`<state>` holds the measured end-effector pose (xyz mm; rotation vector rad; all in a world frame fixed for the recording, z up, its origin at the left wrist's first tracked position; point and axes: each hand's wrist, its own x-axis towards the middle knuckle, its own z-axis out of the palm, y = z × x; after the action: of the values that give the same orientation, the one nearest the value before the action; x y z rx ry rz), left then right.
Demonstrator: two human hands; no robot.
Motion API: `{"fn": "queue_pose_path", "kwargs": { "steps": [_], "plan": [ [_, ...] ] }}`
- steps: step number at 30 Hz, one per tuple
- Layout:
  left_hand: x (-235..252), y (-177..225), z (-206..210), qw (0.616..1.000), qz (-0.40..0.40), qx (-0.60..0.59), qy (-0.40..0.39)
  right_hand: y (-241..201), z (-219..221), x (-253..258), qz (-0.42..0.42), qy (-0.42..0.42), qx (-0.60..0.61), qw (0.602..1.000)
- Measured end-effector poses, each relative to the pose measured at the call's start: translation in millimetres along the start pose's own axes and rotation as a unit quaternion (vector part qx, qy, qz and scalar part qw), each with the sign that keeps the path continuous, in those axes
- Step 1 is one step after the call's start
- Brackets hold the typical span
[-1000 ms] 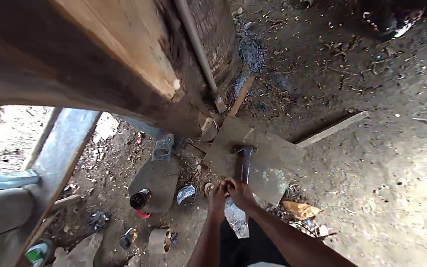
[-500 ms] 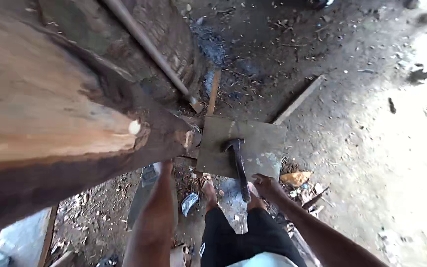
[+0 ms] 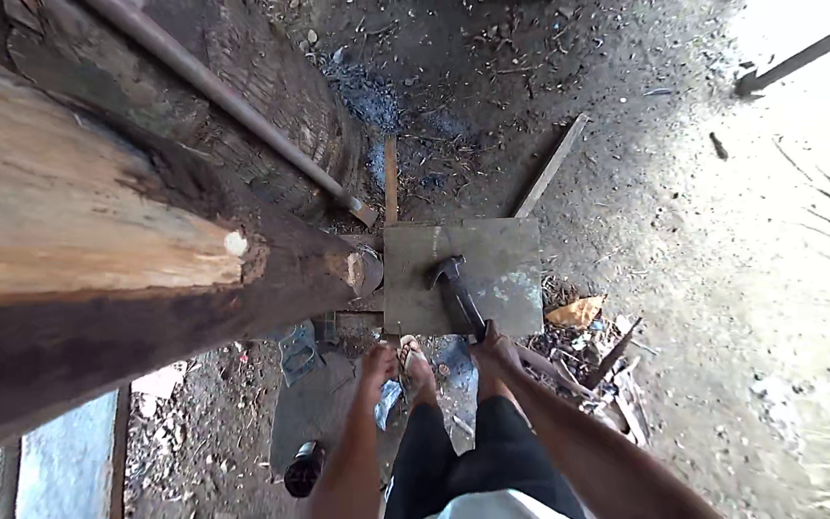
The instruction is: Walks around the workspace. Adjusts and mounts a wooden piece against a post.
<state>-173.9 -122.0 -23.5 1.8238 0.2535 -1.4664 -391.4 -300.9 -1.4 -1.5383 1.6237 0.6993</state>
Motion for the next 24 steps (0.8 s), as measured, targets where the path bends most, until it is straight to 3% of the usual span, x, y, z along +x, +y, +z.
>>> {"fn": "queue_pose_path", "kwargs": {
  "steps": [5, 11, 17, 24],
  "plan": [
    [2.2, -15.3, 86.5, 0.976, -0.085, -0.196, -0.051, 4.2, -21.3, -12.3, 0.0, 0.019, 0.02, 1.0],
    [12.4, 3.9, 140.0, 0.931, -0.118, -0.345, 0.016, 61.7, -34.9, -4.3, -0.061, -0.035, 0.2, 0.977],
    [2.1, 9.4, 151.0, 0.94, -0.044, -0.336, 0.032, 119.4, -62.9, -11.3, -0.079, -0.051, 0.134, 0.986],
    [-18.7, 10.2, 168.4, 0.9, 0.051, -0.432, 0.015, 131.4, -100.7, -15.5, -0.103, -0.06, 0.057, 0.991]
  ]
}}
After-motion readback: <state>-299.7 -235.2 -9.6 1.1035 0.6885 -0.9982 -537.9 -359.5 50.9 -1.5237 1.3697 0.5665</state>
